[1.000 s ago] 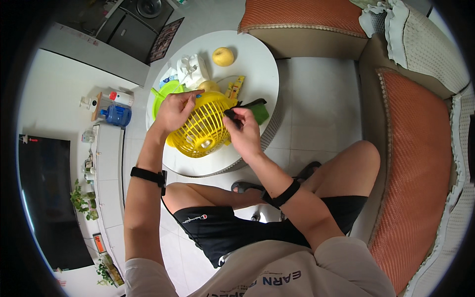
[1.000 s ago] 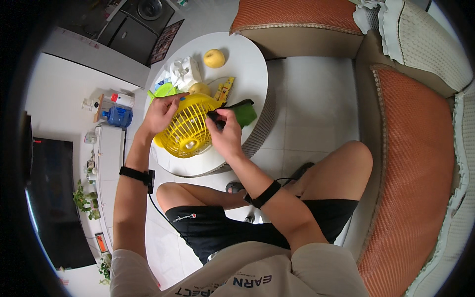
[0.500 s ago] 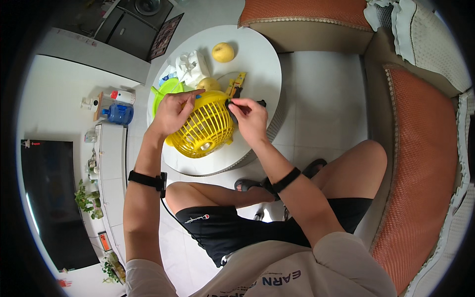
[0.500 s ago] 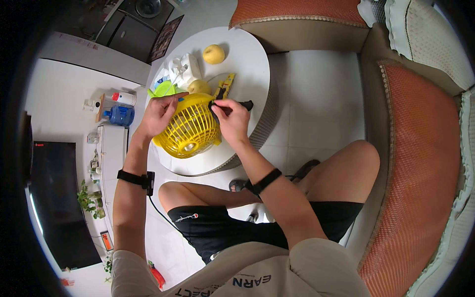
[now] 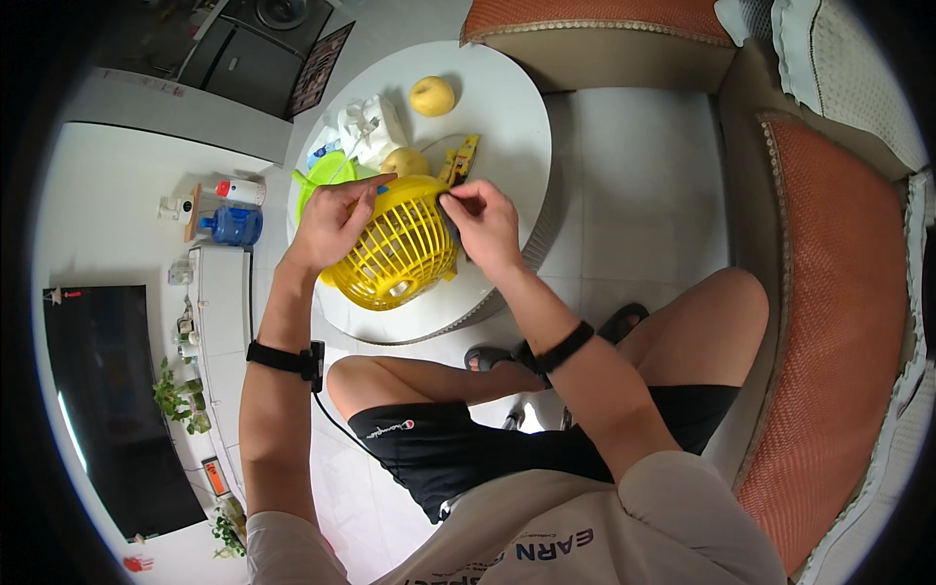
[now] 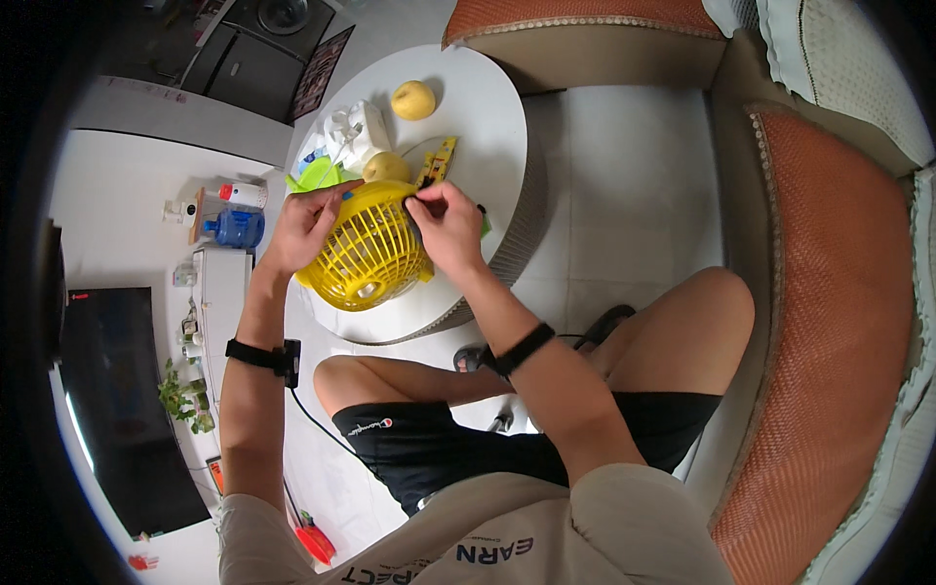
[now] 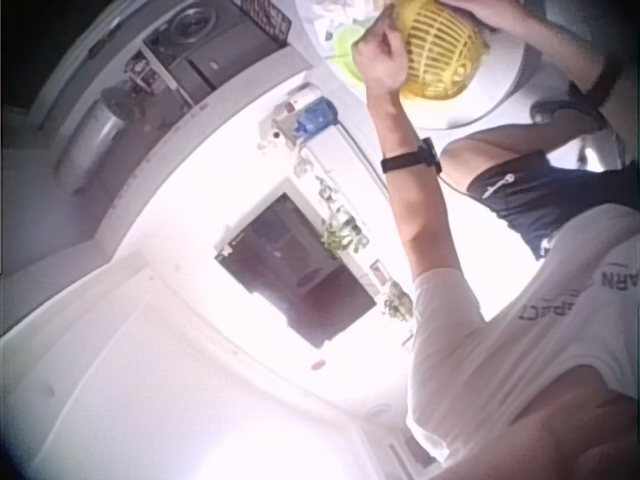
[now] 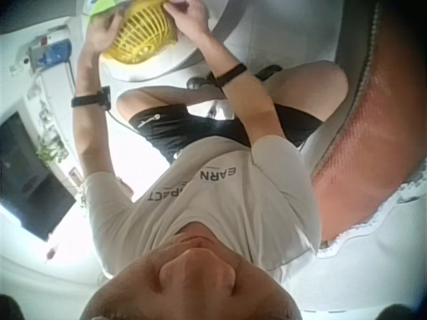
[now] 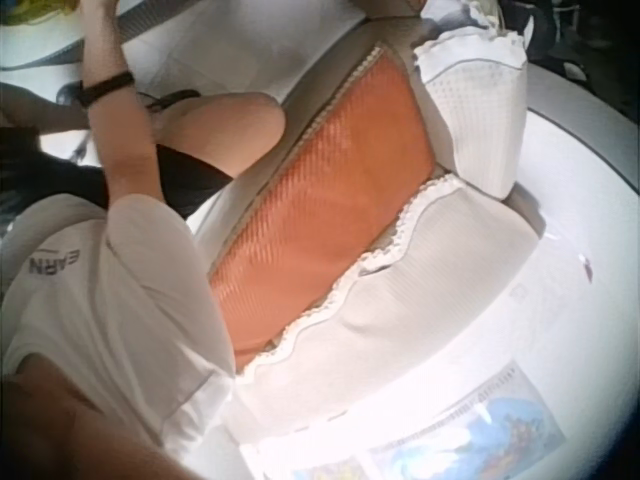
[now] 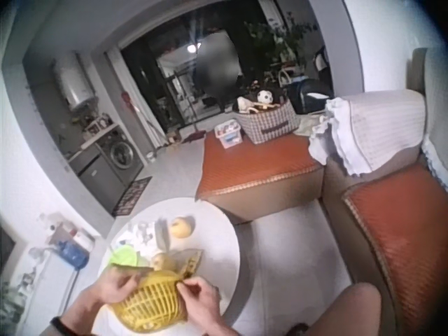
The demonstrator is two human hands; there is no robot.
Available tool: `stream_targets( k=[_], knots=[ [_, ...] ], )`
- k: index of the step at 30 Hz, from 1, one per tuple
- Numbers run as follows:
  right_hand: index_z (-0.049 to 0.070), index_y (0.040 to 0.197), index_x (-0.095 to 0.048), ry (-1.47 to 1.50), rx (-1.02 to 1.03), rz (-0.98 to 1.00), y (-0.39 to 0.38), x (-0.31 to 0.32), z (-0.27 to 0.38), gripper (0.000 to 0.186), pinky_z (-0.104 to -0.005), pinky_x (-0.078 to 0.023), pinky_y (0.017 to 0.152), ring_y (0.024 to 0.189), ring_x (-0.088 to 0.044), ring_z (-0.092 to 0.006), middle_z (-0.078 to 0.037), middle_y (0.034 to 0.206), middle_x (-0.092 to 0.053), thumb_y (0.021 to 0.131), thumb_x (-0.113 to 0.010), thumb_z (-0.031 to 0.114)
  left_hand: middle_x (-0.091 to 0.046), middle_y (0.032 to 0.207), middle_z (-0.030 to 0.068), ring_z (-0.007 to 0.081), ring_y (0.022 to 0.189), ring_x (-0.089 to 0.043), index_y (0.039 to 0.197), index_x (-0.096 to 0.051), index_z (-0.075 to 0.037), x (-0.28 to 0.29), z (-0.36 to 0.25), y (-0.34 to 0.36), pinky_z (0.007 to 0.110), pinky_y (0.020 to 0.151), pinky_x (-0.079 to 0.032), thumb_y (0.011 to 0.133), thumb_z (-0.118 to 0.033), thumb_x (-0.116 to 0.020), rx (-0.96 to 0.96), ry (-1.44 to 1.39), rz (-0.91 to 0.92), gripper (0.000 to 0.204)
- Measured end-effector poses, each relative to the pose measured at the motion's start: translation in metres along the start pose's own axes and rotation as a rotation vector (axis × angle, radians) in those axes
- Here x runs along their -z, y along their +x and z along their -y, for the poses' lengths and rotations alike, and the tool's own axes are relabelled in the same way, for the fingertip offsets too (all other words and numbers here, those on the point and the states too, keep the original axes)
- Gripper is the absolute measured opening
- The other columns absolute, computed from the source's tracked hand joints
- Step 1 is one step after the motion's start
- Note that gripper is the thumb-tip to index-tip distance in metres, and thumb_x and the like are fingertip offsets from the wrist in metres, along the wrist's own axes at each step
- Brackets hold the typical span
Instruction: The person attaches a plastic component to the back of a small yellow fan and secures it with a screwdriver before turning the fan over to display the front.
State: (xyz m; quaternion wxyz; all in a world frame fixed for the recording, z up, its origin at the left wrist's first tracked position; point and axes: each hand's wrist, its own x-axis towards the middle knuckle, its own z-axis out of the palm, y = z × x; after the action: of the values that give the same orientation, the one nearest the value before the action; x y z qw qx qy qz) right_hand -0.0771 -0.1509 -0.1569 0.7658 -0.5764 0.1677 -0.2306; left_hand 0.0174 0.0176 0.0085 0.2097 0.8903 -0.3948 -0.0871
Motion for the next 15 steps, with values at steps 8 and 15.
stream_targets(
  k=[8,15],
  knots=[
    [0.003,0.102,-0.065,-0.076,-0.033,-0.007,-0.028,0.0,-0.01,0.017,-0.0367,-0.057,0.076,0.079,-0.071,-0.0245,-0.011,0.089,-0.073,0.093,-0.079,0.007,-0.06,0.064,0.0103,0.0136,0.059,-0.053,0.132,-0.076,-0.005,-0.001,0.008,-0.004,0.033,0.063,-0.05,0.108,-0.022,-0.055,0.077,0.018,-0.008,0.036],
    [0.002,0.102,-0.063,-0.067,-0.008,-0.018,-0.008,-0.008,-0.007,0.018,-0.0401,-0.056,0.079,0.084,-0.071,-0.0291,-0.014,0.092,-0.071,0.093,-0.077,0.006,-0.07,0.074,0.0132,0.0141,0.064,-0.059,0.128,-0.076,-0.002,0.003,0.0,0.001,0.031,0.07,-0.053,0.108,-0.017,-0.055,-0.028,-0.034,0.042,0.033]
  ],
)
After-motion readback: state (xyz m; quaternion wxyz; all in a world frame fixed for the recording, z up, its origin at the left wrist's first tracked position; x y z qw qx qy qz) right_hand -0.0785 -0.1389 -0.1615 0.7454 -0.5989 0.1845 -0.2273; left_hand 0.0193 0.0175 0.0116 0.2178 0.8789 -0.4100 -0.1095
